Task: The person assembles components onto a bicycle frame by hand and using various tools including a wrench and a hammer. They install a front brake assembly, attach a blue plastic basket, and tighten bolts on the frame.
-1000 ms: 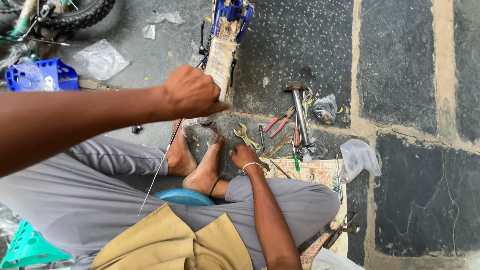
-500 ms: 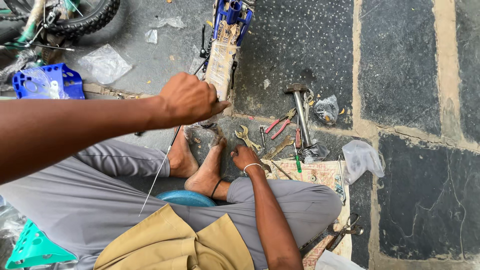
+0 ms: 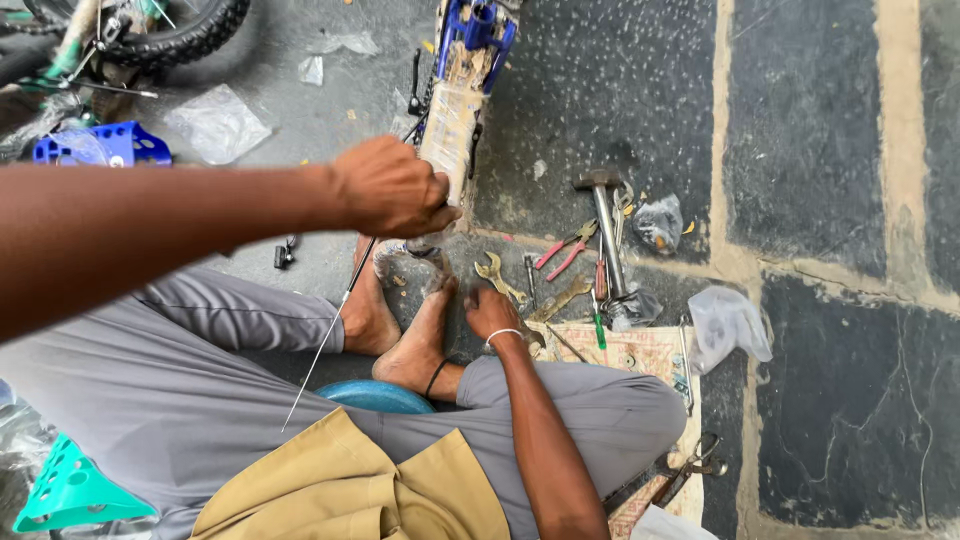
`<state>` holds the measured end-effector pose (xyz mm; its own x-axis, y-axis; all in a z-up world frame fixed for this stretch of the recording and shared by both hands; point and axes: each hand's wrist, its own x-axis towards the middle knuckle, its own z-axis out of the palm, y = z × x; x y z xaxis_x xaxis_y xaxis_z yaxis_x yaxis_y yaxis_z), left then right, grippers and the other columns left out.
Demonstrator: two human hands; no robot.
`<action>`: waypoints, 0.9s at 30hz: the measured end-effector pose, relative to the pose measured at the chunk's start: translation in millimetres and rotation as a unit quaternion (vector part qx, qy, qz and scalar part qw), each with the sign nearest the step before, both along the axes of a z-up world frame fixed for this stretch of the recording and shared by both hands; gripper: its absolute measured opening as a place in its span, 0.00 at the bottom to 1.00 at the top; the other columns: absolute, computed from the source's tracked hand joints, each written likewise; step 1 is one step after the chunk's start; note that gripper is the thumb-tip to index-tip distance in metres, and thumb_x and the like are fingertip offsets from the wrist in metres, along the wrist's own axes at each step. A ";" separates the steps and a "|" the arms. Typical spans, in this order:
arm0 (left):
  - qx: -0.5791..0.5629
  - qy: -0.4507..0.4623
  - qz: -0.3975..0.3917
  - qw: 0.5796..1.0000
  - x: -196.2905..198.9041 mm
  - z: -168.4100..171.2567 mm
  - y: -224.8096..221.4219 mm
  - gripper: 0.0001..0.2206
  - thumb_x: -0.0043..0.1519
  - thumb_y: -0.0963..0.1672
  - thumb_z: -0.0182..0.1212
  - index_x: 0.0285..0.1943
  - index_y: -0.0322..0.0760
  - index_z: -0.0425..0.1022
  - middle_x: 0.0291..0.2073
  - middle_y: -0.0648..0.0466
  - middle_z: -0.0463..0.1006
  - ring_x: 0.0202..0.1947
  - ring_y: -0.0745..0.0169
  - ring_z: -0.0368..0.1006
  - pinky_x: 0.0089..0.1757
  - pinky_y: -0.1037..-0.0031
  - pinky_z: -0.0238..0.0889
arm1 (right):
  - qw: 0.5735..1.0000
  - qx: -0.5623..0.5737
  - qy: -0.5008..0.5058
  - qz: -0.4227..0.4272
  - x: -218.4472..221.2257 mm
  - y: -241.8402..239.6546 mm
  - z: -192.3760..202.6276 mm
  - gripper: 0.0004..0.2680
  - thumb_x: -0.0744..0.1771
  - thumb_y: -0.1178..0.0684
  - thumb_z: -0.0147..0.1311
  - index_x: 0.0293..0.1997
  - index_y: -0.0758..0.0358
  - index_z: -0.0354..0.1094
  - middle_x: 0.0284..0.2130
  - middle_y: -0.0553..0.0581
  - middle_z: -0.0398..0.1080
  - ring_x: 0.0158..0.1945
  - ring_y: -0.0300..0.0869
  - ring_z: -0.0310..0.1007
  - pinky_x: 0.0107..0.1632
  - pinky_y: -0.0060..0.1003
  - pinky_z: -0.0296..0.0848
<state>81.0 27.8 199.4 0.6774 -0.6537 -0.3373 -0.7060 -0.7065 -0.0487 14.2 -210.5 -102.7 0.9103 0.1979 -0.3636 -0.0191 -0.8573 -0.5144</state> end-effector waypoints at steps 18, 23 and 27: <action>0.002 -0.038 -0.003 0.999 -11.0 5.5 -6.5 0.31 0.73 0.58 0.40 0.30 0.35 0.76 0.15 0.48 0.71 0.16 0.51 0.69 0.27 0.61 0.67 | 0.921 0.239 -0.306 0.011 -13.6 76.2 86.4 0.12 0.70 0.45 0.54 0.42 0.67 0.68 0.37 0.67 0.70 0.42 0.63 0.70 0.44 0.53 0.69; 0.014 -0.095 -0.136 0.986 10.8 2.2 -0.8 0.25 0.67 0.58 0.43 0.38 0.36 0.74 0.22 0.50 0.76 0.21 0.56 0.73 0.27 0.60 0.70 | 0.913 0.248 -0.323 0.008 -13.9 77.1 95.9 0.13 0.70 0.44 0.54 0.45 0.68 0.68 0.38 0.68 0.70 0.42 0.62 0.70 0.44 0.53 0.68; -0.093 -0.157 -0.298 0.937 36.6 -22.1 7.2 0.20 0.64 0.57 0.42 0.42 0.40 0.68 0.27 0.51 0.75 0.28 0.52 0.75 0.30 0.53 0.71 | 0.918 0.240 -0.315 0.004 -14.9 78.9 90.6 0.14 0.70 0.43 0.53 0.44 0.69 0.67 0.37 0.68 0.70 0.42 0.62 0.70 0.44 0.53 0.68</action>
<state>117.5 35.0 177.3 0.2194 -0.9753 -0.0260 -0.9495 -0.2073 -0.2353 -0.6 -131.6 -12.1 0.9078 0.2051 0.3658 0.4173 -0.5280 -0.7397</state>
